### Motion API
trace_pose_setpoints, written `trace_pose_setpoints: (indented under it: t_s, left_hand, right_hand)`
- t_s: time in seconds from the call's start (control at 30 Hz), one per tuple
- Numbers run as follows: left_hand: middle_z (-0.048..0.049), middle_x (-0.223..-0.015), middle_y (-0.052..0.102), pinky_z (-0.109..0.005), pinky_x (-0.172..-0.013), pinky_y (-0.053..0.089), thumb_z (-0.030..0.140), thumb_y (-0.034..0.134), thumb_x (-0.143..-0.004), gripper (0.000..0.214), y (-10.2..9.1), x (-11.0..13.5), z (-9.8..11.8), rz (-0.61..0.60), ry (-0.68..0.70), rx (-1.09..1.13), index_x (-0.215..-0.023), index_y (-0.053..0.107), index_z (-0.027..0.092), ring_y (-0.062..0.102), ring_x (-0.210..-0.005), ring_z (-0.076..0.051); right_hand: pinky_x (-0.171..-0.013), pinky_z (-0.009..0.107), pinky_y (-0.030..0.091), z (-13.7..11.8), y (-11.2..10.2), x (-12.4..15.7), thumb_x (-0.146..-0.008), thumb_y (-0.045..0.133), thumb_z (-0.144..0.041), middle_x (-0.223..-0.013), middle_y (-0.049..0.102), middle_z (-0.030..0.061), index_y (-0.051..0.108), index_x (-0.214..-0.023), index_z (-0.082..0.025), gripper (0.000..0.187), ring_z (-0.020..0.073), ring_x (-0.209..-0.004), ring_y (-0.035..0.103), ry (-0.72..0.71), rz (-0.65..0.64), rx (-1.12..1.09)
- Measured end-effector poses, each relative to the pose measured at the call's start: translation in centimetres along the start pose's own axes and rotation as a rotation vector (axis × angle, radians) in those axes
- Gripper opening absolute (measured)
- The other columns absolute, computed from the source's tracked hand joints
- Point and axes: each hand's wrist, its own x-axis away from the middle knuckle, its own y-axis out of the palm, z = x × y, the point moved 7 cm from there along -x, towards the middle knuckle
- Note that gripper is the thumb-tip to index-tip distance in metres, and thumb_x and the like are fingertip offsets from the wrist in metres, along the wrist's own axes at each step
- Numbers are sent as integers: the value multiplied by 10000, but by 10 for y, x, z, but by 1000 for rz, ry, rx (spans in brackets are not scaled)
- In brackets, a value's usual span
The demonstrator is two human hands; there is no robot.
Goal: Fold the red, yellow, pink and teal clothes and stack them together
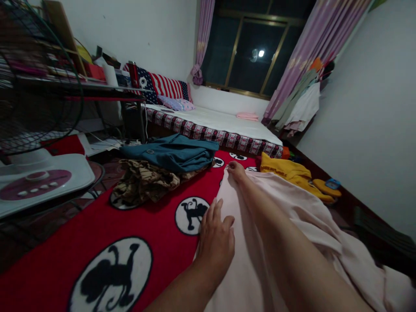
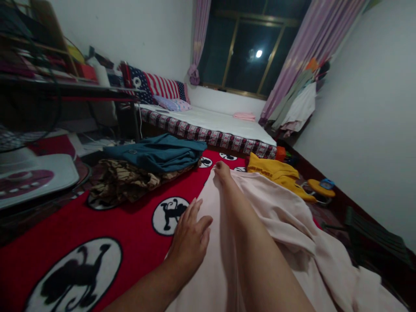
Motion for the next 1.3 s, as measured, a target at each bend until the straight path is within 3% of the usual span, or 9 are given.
trace_pose_setpoints:
  t_s: [0.13, 0.33, 0.47, 0.63, 0.8, 0.87, 1.03, 1.17, 1.3]
  left_hand:
    - [-107, -1522, 348, -493, -1173, 246, 157, 495, -860, 306, 3, 1, 0, -14, 10, -39, -1126, 637, 208, 209, -1452, -269]
    - [-111, -1531, 348, -472, -1201, 188, 304, 438, -927, 439, 13, 1, 2, -90, 46, -87, -1332, 527, 160, 202, -1457, -254]
    - [-130, -1531, 336, -474, -1200, 172, 428, 407, -940, 561, 21, 3, 1, -162, 92, -118, -1407, 451, 121, 236, -1447, -260]
    - [-107, -1535, 333, -474, -1194, 152, 453, 410, -937, 555, 23, 4, 1, -158, 154, -151, -1408, 462, 166, 230, -1449, -261]
    - [-123, -1521, 359, -469, -1191, 137, 425, 415, -931, 541, 23, 4, 3, -160, 154, -184, -1397, 476, 156, 247, -1442, -271]
    - [-132, -1517, 364, -471, -1189, 136, 420, 405, -933, 538, 24, 4, 4, -159, 160, -199, -1388, 485, 143, 255, -1438, -277]
    - [-146, -1507, 379, -480, -1179, 157, 406, 403, -934, 528, 24, 4, 4, -149, 179, -232, -1376, 501, 135, 278, -1427, -292]
    - [-148, -1505, 381, -486, -1172, 173, 409, 406, -934, 524, 24, 3, 4, -160, 184, -237, -1372, 507, 139, 288, -1423, -295]
    - [-145, -1498, 394, -487, -1173, 178, 411, 404, -937, 512, 23, 4, 3, -148, 187, -224, -1363, 513, 148, 300, -1419, -289]
  right_hand:
    - [-944, 326, 454, -13, -5, 21, -824, 476, -149, -1237, 627, 114, 544, -1287, -153, 468, 207, -1091, 597, -79, 1, -19]
    - [-1136, 522, 177, -30, 9, 62, -912, 487, -288, -1475, 422, 158, 547, -1289, -140, 410, 277, -1394, 320, -158, -156, 33]
    - [-1108, 466, 284, -35, 5, 74, -885, 556, -309, -1415, 517, 97, 613, -1223, -183, 365, 248, -1327, 430, -143, -227, 23]
    - [-925, 303, 481, -7, -62, 113, -857, 517, -197, -1119, 715, 46, 687, -1108, -188, 303, 177, -1018, 646, -103, -135, -21]
    - [-862, 343, 510, 79, -188, 184, -700, 547, -121, -1059, 716, 85, 708, -1015, -165, 356, 215, -952, 658, 34, 150, 44]
    - [-767, 310, 521, 116, -223, 209, -621, 594, -121, -958, 730, 79, 720, -945, -163, 351, 214, -865, 669, 157, 144, 76]
    - [-602, 240, 477, 152, -225, 255, -480, 652, -98, -664, 694, -7, 715, -793, -181, 330, 168, -634, 637, 329, -205, -43]
    - [-585, 230, 456, 147, -229, 258, -489, 639, -122, -547, 625, -40, 639, -647, -190, 172, 159, -595, 613, 321, -81, -77]
    - [-642, 272, 497, 141, -246, 245, -623, 574, -210, -720, 683, 28, 595, -755, -178, 137, 193, -706, 658, 301, 73, -136]
